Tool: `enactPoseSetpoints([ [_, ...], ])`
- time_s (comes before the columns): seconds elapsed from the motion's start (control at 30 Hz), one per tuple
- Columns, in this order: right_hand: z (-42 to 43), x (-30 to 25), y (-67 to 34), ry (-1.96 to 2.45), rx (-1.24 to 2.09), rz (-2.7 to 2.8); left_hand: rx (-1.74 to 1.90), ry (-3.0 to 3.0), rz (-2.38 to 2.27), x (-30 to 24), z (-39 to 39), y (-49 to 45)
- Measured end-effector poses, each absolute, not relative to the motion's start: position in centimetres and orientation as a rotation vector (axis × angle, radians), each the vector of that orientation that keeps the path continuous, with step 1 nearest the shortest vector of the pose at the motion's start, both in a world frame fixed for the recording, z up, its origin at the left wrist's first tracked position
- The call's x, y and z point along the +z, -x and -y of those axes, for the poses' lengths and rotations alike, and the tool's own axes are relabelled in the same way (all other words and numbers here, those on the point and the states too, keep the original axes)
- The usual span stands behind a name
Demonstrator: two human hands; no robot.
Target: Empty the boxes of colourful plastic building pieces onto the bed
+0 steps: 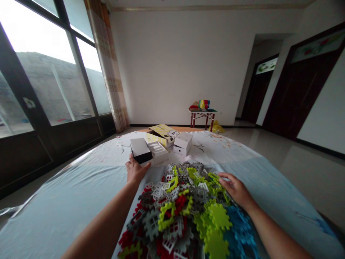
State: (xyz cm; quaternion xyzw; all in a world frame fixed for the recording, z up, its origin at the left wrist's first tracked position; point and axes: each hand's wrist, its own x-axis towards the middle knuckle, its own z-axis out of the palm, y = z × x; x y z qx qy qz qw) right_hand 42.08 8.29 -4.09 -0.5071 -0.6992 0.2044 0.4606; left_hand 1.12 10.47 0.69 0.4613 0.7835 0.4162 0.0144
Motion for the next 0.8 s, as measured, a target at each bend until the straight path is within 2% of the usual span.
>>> enactPoseSetpoints([
  [0.5, -8.1, -4.1, -43.4, 1.268, 0.534, 1.623, 1.408, -1.548, -2.147, -3.9, -2.1, 1.7],
  [0.8, -8.3, -4.6, -44.0, 1.283, 0.546, 1.582, 1.358, -1.685, -2.149, -3.7, -0.4, 0.8],
])
